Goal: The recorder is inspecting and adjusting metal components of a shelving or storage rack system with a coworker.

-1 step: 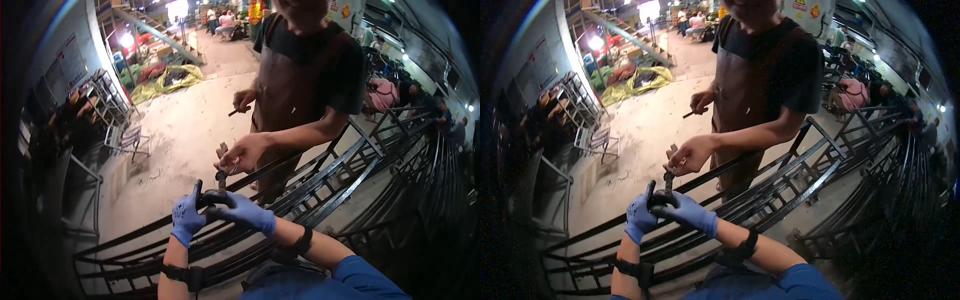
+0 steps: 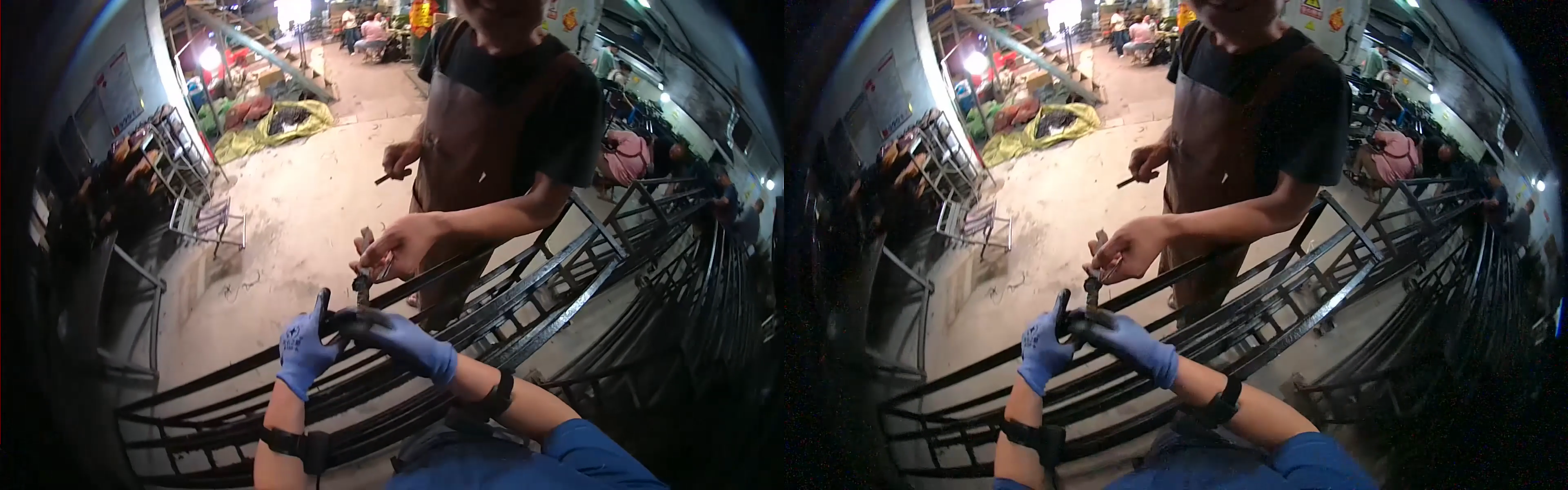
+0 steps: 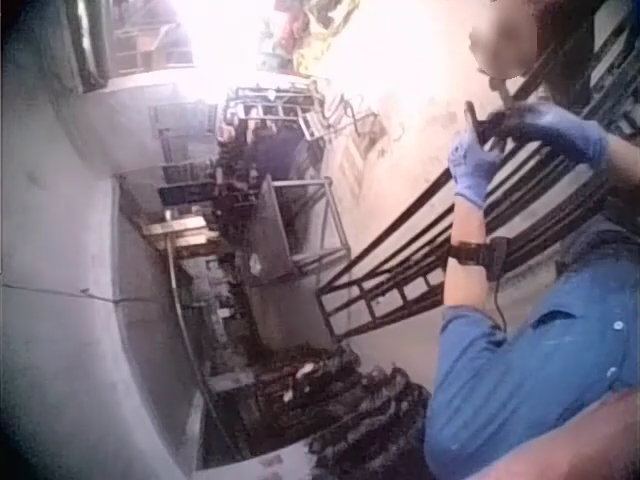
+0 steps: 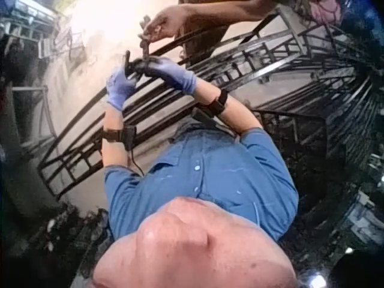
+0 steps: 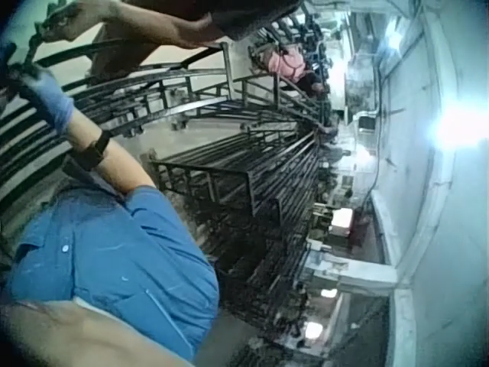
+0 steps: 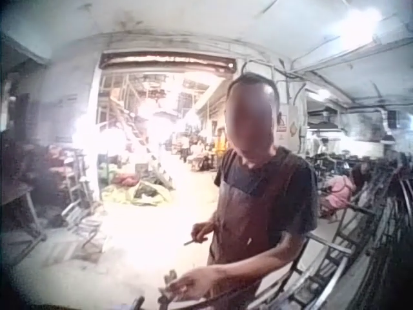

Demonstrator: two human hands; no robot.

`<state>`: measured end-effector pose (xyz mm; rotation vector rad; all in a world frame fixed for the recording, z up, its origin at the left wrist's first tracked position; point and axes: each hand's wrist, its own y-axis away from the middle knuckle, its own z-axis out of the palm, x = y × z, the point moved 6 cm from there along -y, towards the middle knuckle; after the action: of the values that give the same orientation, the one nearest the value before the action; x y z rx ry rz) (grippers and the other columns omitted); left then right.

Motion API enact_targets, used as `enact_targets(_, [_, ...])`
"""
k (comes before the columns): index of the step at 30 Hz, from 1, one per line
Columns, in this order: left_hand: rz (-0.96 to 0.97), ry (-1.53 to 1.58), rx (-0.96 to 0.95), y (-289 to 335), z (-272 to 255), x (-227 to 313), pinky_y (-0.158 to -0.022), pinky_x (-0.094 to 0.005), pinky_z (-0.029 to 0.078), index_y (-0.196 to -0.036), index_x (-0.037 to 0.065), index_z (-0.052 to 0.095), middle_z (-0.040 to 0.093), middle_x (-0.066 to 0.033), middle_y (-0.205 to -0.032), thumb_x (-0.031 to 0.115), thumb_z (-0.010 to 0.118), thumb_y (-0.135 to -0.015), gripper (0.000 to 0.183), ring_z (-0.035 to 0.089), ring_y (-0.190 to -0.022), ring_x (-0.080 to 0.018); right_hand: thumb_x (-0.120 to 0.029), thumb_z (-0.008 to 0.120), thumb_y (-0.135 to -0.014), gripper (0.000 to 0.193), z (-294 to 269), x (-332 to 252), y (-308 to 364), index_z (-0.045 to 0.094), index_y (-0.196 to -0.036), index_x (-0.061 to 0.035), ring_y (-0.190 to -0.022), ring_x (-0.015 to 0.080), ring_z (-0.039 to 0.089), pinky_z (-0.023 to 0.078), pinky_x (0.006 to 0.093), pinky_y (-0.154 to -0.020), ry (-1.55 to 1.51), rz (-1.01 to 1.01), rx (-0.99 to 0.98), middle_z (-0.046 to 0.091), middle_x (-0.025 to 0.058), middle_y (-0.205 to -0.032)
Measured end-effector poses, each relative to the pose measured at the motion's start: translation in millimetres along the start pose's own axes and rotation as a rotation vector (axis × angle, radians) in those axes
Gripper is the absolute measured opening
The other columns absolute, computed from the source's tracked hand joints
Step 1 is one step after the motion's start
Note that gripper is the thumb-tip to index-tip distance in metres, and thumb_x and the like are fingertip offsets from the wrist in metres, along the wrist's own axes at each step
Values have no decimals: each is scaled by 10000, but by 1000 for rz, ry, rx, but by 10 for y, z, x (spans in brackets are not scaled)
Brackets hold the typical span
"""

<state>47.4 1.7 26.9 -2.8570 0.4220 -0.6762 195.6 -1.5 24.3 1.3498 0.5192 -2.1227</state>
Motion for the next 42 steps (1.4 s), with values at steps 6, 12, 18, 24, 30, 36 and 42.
enact_targets(6, [-25, 2, -40, 4, -72, 21, -771, -396, 491, -1445, 86, 360, 688, -98, -948, 231, 769, -676, 883, 629, -833, -298, -258, 438, -998, 423, 0, -299, -32, 441, -1356, -33, -1021, 225, 623, 505, 347, -911, -304, 124, 23, 606, 147, -1168])
enact_targets(12, [-10, 26, -14, 13, -65, 24, -783, -393, 490, -1434, 97, 384, 693, -94, -949, 301, 739, -736, 809, 637, -843, -283, -307, 402, -1019, 436, -80, -190, -12, 515, -1287, 18, -581, 154, 593, 514, 267, -657, -166, 73, 108, 571, 36, -673])
enact_targets(18, [0, 15, 4, 36, -43, 29, -796, -388, 486, -1417, 105, 417, 698, -79, -972, 293, 740, -736, 777, 639, -853, -264, -279, 520, -975, 385, -43, 13, -43, 559, -1206, 27, -616, 195, 659, 524, 281, -521, 51, 162, 8, 671, 139, -804])
enact_targets(24, [-14, 116, -23, -7, -128, 108, -843, -361, 490, -1377, 111, 483, 693, -81, -1001, 183, 722, -742, 682, 642, -897, -254, -316, 584, -945, 351, -146, 16, -43, 622, -1094, 0, -585, 133, 635, 496, 222, -515, 112, 248, 83, 669, 93, -726])
enact_targets(30, [-97, 864, -80, 5, -39, 37, -977, -299, 453, -1383, 38, 465, 625, -126, -1209, -38, 581, -784, 615, 599, -1103, -216, -391, 542, -963, 417, -187, -33, -51, 635, -1045, 7, -560, 117, 616, 483, 212, -510, 195, 173, 126, 619, 58, -657])
enact_targets(36, [-252, 1412, 2, -17, -139, 19, -1003, -281, 437, -1373, -48, 438, 567, -168, -1278, 57, 488, -958, 432, 563, -1164, -203, -394, 520, -969, 451, -79, -70, -103, 653, -1039, 31, -594, 108, 625, 502, 219, -541, 229, 111, 60, 665, 80, -800])
enact_targets(42, [-216, 1404, -34, -14, -135, 64, -942, -314, 486, -1320, -75, 484, 643, -166, -1142, 114, 575, -929, 444, 621, -1046, -193, -398, 507, -976, 452, -71, 30, -77, 656, -1039, 24, -589, 105, 613, 469, 206, -525, 368, 207, 10, 648, 49, -707])
